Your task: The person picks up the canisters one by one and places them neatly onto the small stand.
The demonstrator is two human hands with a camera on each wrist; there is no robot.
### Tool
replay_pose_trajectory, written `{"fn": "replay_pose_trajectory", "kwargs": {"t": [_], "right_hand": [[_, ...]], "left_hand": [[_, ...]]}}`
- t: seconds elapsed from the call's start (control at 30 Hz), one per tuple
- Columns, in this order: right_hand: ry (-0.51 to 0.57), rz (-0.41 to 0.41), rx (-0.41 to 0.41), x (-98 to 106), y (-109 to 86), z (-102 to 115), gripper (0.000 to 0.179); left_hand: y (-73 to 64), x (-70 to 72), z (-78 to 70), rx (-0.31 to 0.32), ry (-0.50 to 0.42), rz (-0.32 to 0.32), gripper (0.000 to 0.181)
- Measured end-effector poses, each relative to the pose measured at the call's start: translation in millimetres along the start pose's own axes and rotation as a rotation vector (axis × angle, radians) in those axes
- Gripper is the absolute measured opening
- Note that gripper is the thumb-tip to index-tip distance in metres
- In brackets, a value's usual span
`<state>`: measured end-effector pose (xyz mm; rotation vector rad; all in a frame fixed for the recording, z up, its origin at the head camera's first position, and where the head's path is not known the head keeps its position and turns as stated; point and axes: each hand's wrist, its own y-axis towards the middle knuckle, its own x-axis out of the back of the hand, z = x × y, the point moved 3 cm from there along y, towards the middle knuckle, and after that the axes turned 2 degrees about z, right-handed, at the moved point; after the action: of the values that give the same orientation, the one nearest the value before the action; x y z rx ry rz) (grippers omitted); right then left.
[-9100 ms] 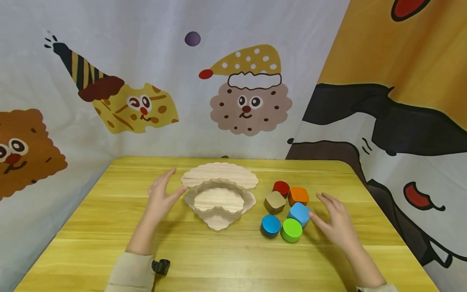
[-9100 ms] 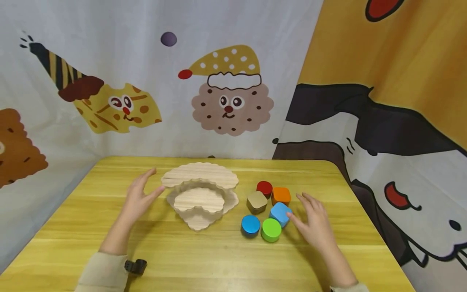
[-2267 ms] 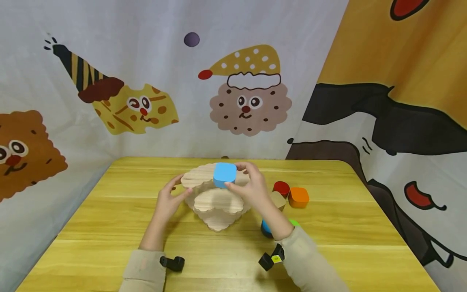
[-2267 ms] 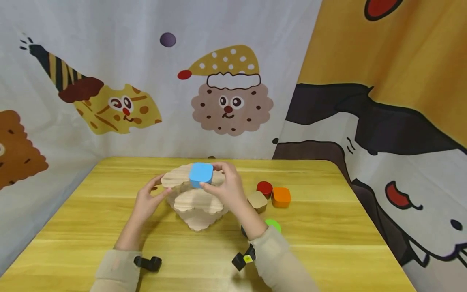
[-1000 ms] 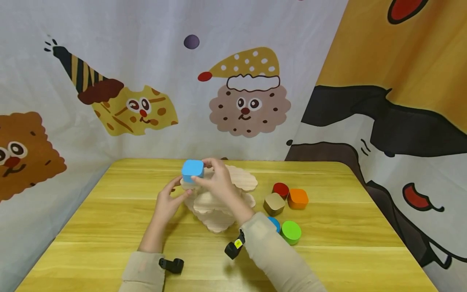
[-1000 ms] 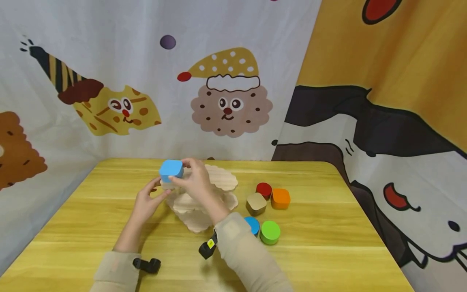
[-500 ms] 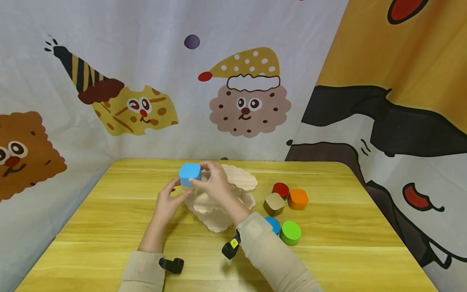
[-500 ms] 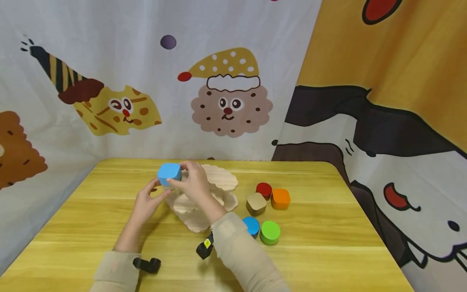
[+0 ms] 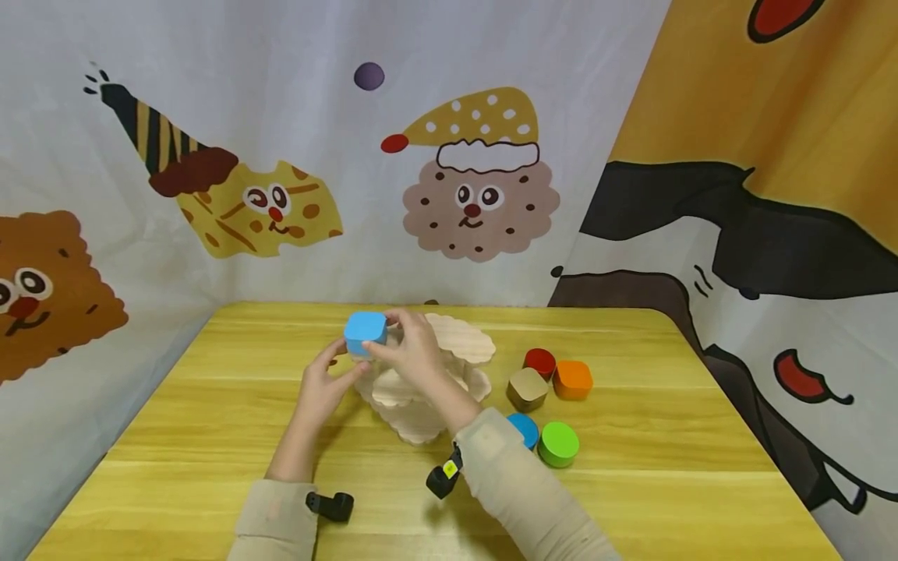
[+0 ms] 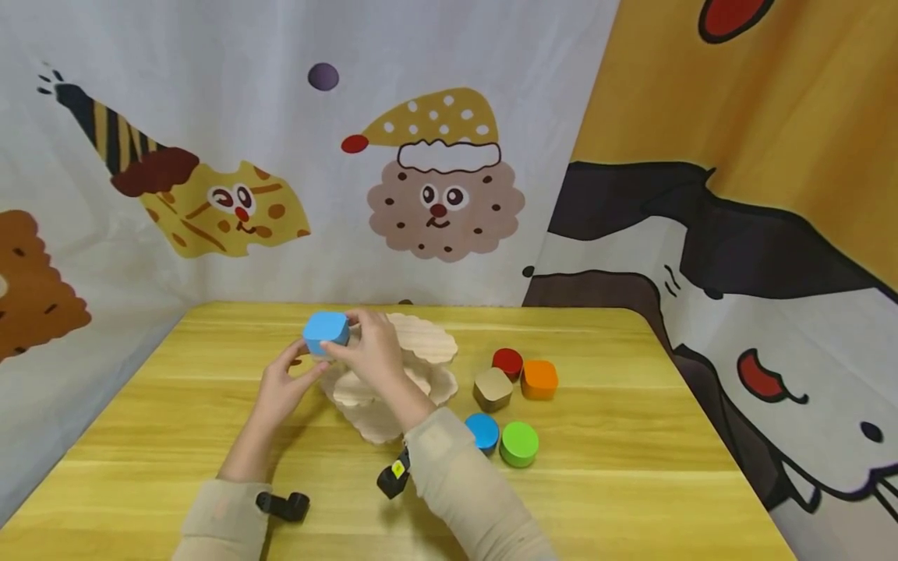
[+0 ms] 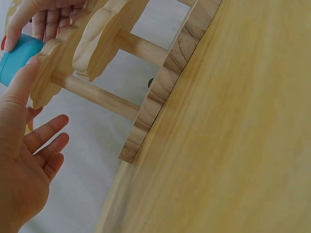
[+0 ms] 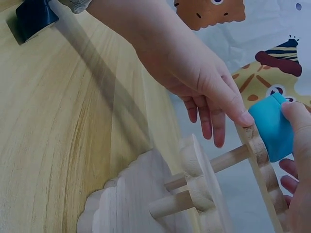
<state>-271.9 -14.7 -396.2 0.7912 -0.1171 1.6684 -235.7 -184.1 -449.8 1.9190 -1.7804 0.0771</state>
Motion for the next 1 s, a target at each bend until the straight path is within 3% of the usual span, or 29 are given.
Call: {"fn": "replay_pose_trajectory", "kwargs": {"t": [0.23, 0.8, 1.0], "right_hand": [[0.032, -0.028, -0.013, 11, -6.1, 6, 0.064], [0.095, -0.127, 0.242, 64, -56.4, 16, 0.052], [0.091, -0.099, 0.214, 78, -76.6, 1, 0.052]], "left_hand": [[2.6, 0.6, 2.1, -0.007, 0.002, -0.019, 0.053], [1.7, -0.7, 1.7, 0.021, 0.017, -0.031, 0.058], [2.3, -1.1, 3.9, 0.016, 0.013, -0.04, 0.057]]}}
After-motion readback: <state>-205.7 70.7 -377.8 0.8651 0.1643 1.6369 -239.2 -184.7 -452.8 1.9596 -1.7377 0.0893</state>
